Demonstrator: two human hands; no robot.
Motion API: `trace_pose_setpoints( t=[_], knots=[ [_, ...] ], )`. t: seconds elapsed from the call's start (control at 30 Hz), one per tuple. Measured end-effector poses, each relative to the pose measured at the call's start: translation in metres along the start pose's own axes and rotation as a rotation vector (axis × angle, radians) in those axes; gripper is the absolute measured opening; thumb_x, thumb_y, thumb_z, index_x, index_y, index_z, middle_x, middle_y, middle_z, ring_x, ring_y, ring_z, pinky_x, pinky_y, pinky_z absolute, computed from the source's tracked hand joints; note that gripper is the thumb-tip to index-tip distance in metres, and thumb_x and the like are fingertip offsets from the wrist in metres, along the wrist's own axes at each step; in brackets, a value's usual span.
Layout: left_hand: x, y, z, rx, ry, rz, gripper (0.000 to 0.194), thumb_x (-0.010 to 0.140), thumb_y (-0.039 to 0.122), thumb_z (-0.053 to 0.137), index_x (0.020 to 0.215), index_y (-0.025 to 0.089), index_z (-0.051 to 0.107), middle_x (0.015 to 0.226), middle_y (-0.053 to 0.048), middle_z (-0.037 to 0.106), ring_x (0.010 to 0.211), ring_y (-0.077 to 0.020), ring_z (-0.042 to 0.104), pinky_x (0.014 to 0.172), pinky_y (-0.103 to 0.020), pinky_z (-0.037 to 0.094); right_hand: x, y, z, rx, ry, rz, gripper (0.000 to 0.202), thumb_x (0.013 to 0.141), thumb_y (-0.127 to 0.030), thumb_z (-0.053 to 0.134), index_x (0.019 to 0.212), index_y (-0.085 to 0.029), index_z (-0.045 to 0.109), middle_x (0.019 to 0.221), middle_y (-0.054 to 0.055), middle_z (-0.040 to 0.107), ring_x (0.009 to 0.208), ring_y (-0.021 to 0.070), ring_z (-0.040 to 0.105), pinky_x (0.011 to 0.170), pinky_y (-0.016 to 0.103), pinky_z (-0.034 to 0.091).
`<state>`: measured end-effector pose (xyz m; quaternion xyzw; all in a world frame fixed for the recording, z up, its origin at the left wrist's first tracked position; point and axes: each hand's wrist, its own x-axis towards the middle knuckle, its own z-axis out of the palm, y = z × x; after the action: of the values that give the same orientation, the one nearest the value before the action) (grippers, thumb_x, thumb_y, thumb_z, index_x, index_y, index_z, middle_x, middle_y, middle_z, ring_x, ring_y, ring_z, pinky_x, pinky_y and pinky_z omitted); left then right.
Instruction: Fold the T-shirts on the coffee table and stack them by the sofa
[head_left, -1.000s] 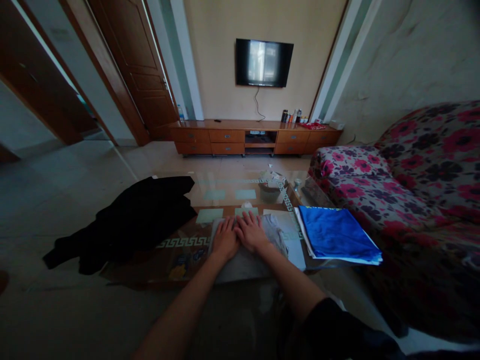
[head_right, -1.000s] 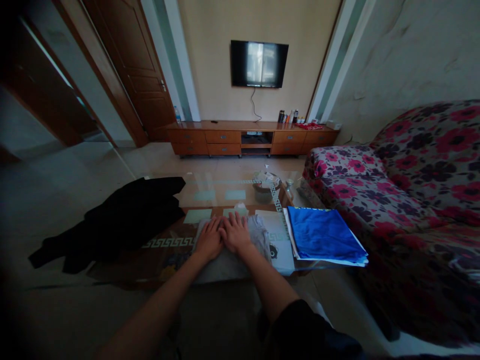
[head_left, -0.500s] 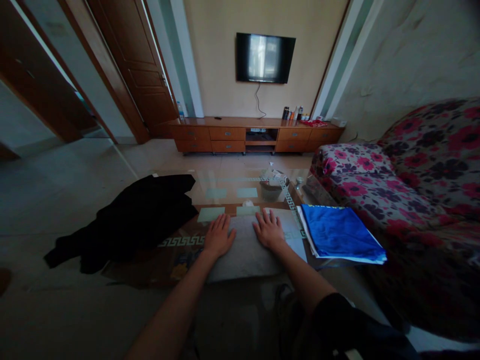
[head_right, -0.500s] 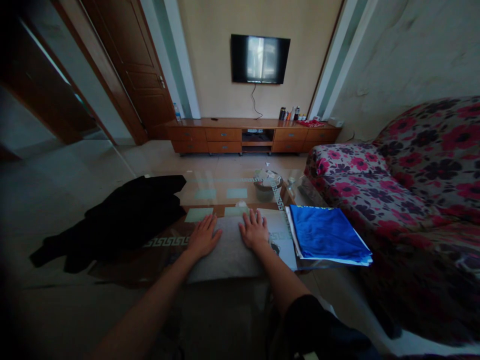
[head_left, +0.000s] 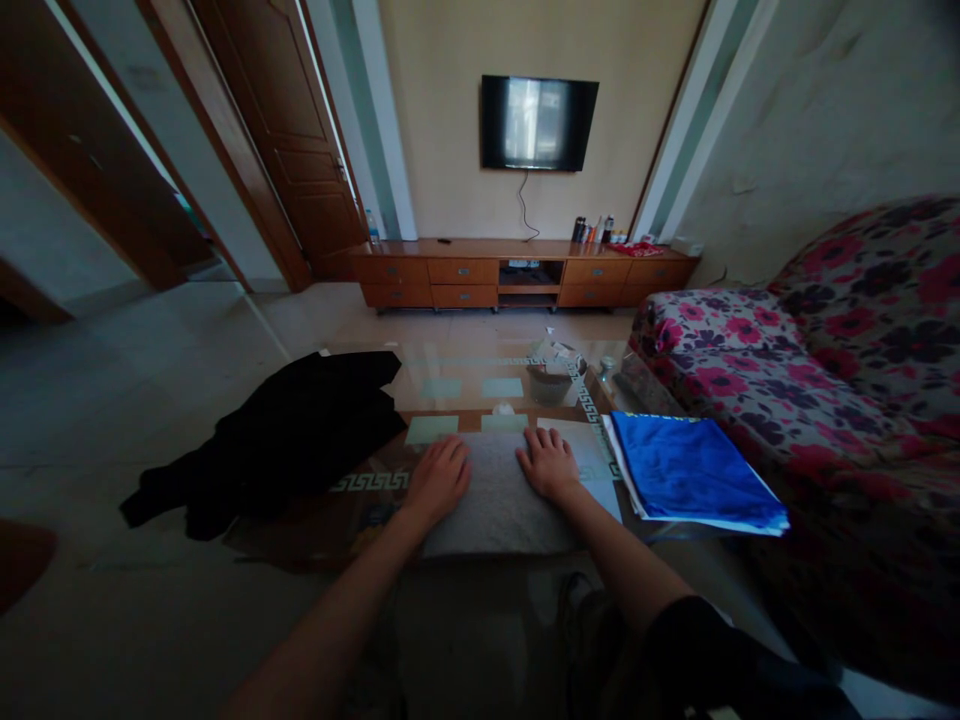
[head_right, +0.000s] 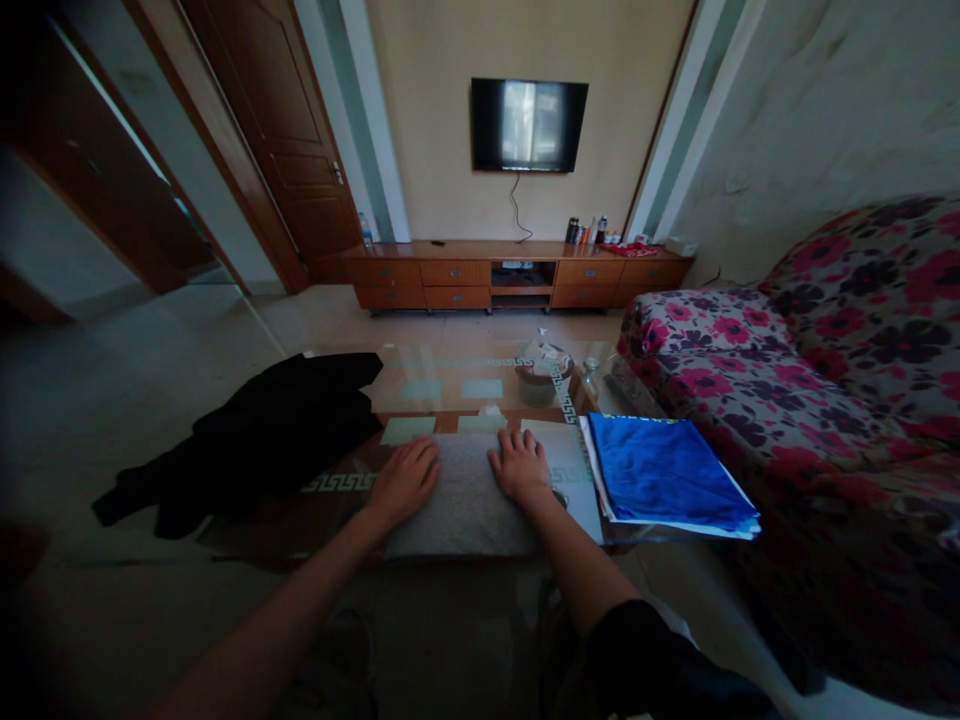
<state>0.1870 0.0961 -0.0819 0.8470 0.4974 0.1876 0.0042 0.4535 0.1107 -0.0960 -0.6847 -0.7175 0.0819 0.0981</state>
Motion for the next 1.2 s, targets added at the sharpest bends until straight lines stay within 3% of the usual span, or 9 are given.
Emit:
trace_pose_setpoints(
  t=[0.13, 0.2, 0.3, 0.43, 0.63, 0.77, 0.87, 0.97, 1.2],
  knots=[
    [-0.019, 0.025, 0.008, -0.038, -0.126, 0.017, 0.059, 0.102, 0.051, 0.04, 0.151, 0.02, 0.047, 0.16, -0.011, 0.044, 0.15, -0.0287, 0.036, 0.124, -0.047, 0.029, 0.001, -0.005, -0.003, 0.008, 0.045, 0.021, 0.06, 0.102, -0.057, 0.037, 0.148, -0.02, 0.052, 0.152, 0.017, 0.05, 0.142, 0.0354, 0.036, 0.116, 0.052, 0.024],
    [-0.029, 0.036, 0.02, -0.029, -0.167, -0.001, 0.064, 0.103, 0.055, 0.036, 0.157, 0.02, 0.04, 0.166, -0.011, 0.036, 0.155, -0.0289, 0.027, 0.126, -0.048, 0.024, 0.0, -0.01, -0.005, -0.014, 0.057, 0.024, 0.059, 0.103, -0.053, 0.037, 0.15, -0.019, 0.05, 0.154, 0.018, 0.047, 0.146, 0.0355, 0.032, 0.119, 0.053, 0.019],
    [-0.034, 0.041, 0.035, -0.006, -0.172, -0.015, 0.066, 0.103, 0.055, 0.032, 0.161, 0.022, 0.033, 0.169, -0.008, 0.03, 0.158, -0.0263, 0.02, 0.128, -0.047, 0.019, -0.011, -0.021, -0.005, -0.063, 0.096, 0.031, 0.062, 0.103, -0.045, 0.037, 0.157, -0.015, 0.039, 0.167, 0.018, 0.029, 0.154, 0.0367, 0.015, 0.122, 0.058, 0.006],
    [-0.024, 0.031, 0.038, 0.001, -0.155, 0.025, 0.059, 0.105, 0.05, 0.032, 0.159, 0.026, 0.039, 0.167, -0.005, 0.033, 0.156, -0.0234, 0.024, 0.127, -0.046, 0.021, -0.044, -0.043, -0.004, -0.032, -0.002, -0.062, 0.07, 0.1, -0.05, 0.04, 0.162, -0.019, 0.032, 0.173, 0.012, 0.01, 0.157, 0.0391, 0.008, 0.12, 0.065, 0.008],
    [-0.008, 0.031, 0.025, 0.059, -0.058, -0.023, 0.048, 0.106, 0.039, 0.031, 0.143, 0.024, 0.058, 0.159, -0.007, 0.047, 0.152, -0.026, 0.034, 0.126, -0.049, 0.023, -0.08, -0.053, 0.008, 0.002, -0.053, -0.131, 0.069, 0.102, -0.06, 0.031, 0.163, -0.027, 0.032, 0.171, 0.005, 0.017, 0.158, 0.0365, 0.012, 0.122, 0.064, 0.003],
    [-0.011, 0.051, 0.024, 0.053, -0.053, -0.073, 0.049, 0.105, 0.035, 0.03, 0.14, 0.016, 0.06, 0.159, -0.013, 0.046, 0.152, -0.0274, 0.034, 0.126, -0.049, 0.024, -0.079, -0.055, 0.021, -0.02, 0.033, -0.131, 0.065, 0.103, -0.056, 0.032, 0.163, -0.029, 0.031, 0.172, 0.004, 0.016, 0.158, 0.0346, 0.008, 0.123, 0.062, -0.004],
    [-0.019, 0.061, 0.031, 0.01, -0.104, -0.089, 0.056, 0.105, 0.042, 0.03, 0.148, 0.013, 0.051, 0.162, -0.014, 0.042, 0.153, -0.027, 0.032, 0.126, -0.047, 0.026, -0.071, -0.055, 0.021, -0.024, 0.014, -0.136, 0.064, 0.103, -0.048, 0.036, 0.163, -0.028, 0.032, 0.172, 0.005, 0.015, 0.158, 0.0353, 0.009, 0.123, 0.062, -0.003],
    [-0.026, 0.061, 0.038, 0.002, -0.137, -0.065, 0.061, 0.105, 0.047, 0.027, 0.155, 0.016, 0.043, 0.165, -0.011, 0.038, 0.155, -0.0255, 0.027, 0.127, -0.047, 0.023, -0.059, -0.044, 0.011, -0.027, -0.014, -0.158, 0.063, 0.102, -0.05, 0.039, 0.161, -0.029, 0.036, 0.172, 0.005, 0.017, 0.158, 0.034, 0.012, 0.124, 0.058, 0.0],
    [-0.026, 0.056, 0.04, 0.027, -0.106, -0.012, 0.063, 0.104, 0.05, 0.029, 0.159, 0.021, 0.036, 0.167, -0.008, 0.033, 0.157, -0.0259, 0.022, 0.128, -0.048, 0.018, -0.04, -0.009, 0.003, -0.085, 0.134, -0.02, 0.066, 0.103, -0.054, 0.038, 0.16, -0.021, 0.038, 0.172, 0.013, 0.013, 0.158, 0.0313, 0.011, 0.124, 0.051, 0.003]
  ],
)
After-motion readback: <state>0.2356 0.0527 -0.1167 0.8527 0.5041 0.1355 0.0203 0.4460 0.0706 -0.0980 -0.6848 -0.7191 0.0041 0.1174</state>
